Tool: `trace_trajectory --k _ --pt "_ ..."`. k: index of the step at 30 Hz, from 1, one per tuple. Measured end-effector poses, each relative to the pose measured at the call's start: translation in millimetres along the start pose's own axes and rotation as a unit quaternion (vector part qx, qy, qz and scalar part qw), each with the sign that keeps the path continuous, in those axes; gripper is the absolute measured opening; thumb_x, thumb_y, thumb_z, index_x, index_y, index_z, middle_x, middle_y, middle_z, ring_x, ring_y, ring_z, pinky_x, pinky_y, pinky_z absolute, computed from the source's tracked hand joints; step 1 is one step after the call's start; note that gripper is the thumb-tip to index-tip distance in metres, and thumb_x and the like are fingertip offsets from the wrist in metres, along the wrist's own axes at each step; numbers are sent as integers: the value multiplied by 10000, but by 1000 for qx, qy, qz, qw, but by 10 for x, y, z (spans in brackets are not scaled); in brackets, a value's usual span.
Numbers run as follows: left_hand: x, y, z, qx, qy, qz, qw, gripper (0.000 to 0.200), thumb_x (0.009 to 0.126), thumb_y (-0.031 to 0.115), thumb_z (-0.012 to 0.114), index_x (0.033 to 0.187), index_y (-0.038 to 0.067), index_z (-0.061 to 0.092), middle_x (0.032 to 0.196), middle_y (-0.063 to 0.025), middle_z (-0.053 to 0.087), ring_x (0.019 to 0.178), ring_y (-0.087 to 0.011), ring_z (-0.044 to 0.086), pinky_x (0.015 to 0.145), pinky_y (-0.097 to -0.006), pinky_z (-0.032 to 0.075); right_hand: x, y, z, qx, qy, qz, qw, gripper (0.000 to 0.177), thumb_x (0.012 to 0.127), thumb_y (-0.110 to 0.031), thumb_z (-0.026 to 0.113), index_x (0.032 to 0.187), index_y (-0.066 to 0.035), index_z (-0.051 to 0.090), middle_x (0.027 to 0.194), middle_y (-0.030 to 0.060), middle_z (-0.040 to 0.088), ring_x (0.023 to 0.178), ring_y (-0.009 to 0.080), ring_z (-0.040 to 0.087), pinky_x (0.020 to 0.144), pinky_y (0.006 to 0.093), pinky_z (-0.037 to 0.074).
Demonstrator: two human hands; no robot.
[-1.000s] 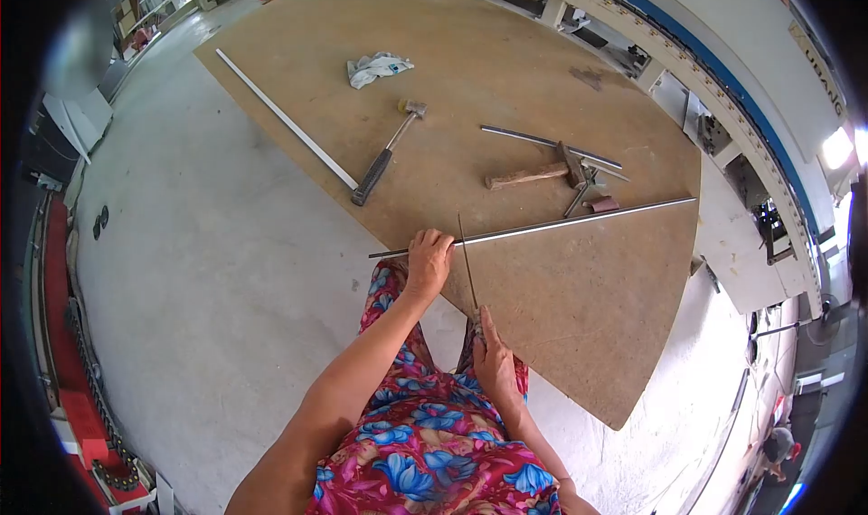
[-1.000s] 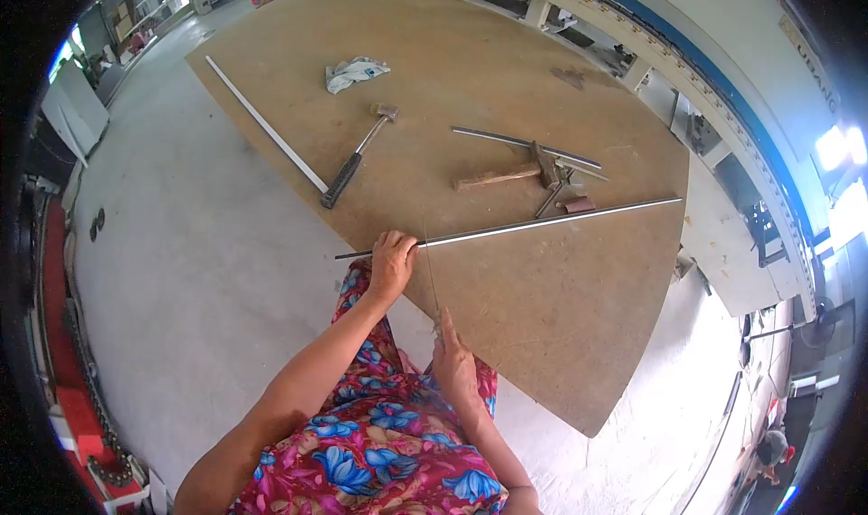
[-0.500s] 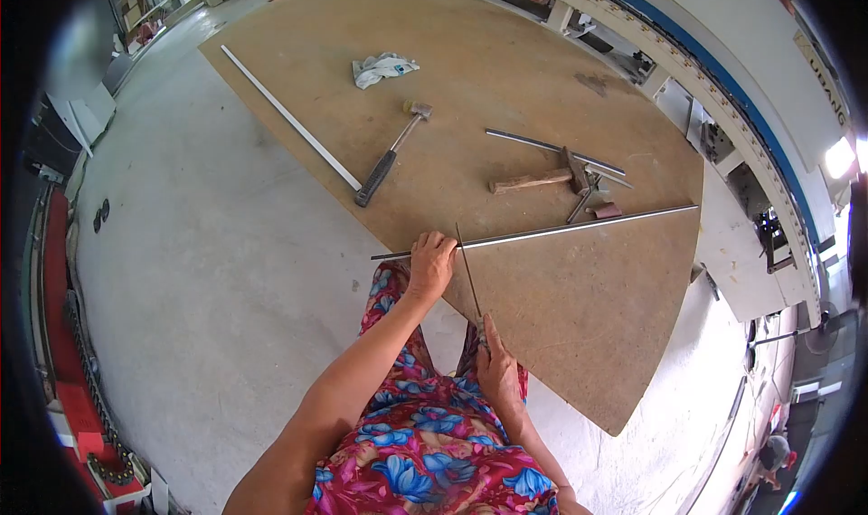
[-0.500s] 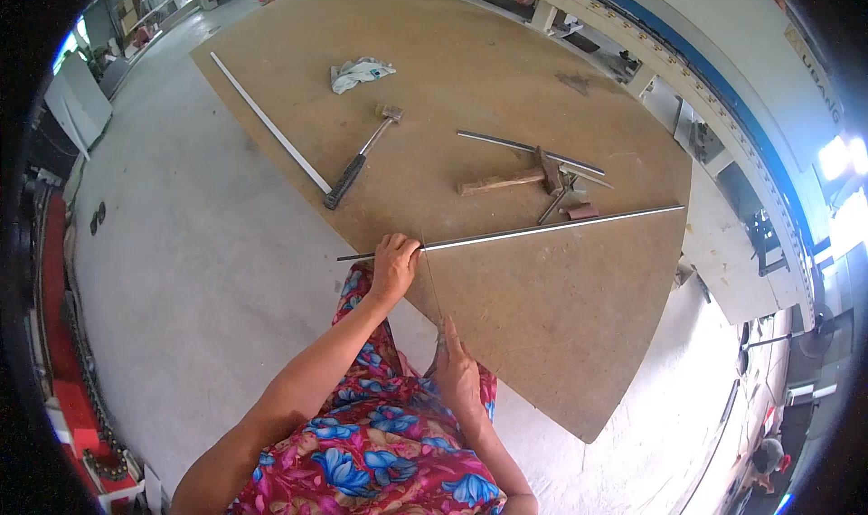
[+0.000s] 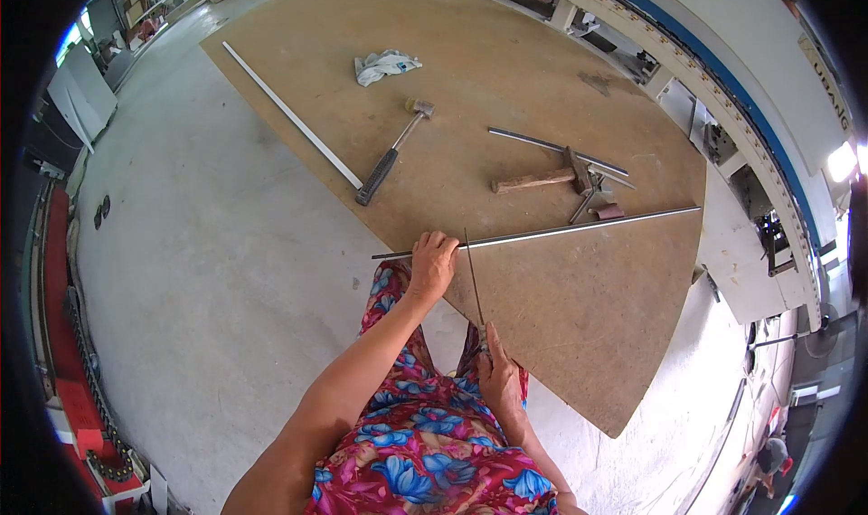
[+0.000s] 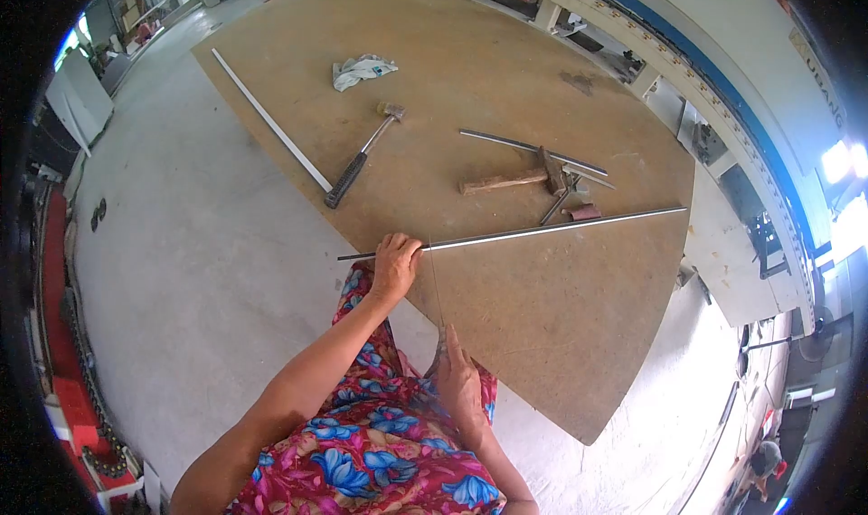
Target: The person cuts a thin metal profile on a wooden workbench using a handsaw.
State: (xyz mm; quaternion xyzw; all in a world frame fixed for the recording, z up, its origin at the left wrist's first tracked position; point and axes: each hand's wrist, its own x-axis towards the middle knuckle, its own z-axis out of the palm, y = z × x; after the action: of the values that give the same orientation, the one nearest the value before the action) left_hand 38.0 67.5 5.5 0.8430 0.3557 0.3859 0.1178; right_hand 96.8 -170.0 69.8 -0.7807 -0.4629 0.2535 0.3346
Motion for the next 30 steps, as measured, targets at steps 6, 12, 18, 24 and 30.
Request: trace_trajectory --k 6,12,18,24,30 --pt "12 11 -20 -2 3 4 1000 146 807 78 679 933 83 607 904 -77 550 911 -291 541 777 -427 429 -14 81 52 -13 38 -60 997 525 891 -38 509 1408 -23 419 1086 321 608 1000 475 611 830 486 500" --pt "10 5 -17 5 2 4 1000 147 802 87 681 930 89 610 902 -75 547 912 -290 539 777 -426 426 -29 60 11 -6 21 -49 999 520 895 -35 507 1407 -15 417 1116 327 600 1033 468 606 855 473 498" --pt "1 0 3 0 4 1 1000 168 792 75 689 938 86 607 903 -75 545 908 -294 537 777 -425 425 -19 41 -2 2 15 -50 999 525 889 -25 508 1406 -17 420 1146 328 593 1055 461 602 861 468 503" --pt "4 -2 0 -2 0 -1 1000 190 782 64 698 947 85 607 917 -81 542 913 -291 536 778 -427 425 -41 73 -2 -4 -1 -23 1000 522 887 -26 514 1402 -17 424 1128 325 601 1033 457 612 845 471 509" --pt "2 -12 15 -11 14 2 1000 198 767 69 715 941 85 621 914 -81 544 906 -292 537 782 -425 429 57 6 -5 -11 10 -27 1000 523 888 -23 514 1403 -28 423 1015 326 624 932 468 635 760 485 518"
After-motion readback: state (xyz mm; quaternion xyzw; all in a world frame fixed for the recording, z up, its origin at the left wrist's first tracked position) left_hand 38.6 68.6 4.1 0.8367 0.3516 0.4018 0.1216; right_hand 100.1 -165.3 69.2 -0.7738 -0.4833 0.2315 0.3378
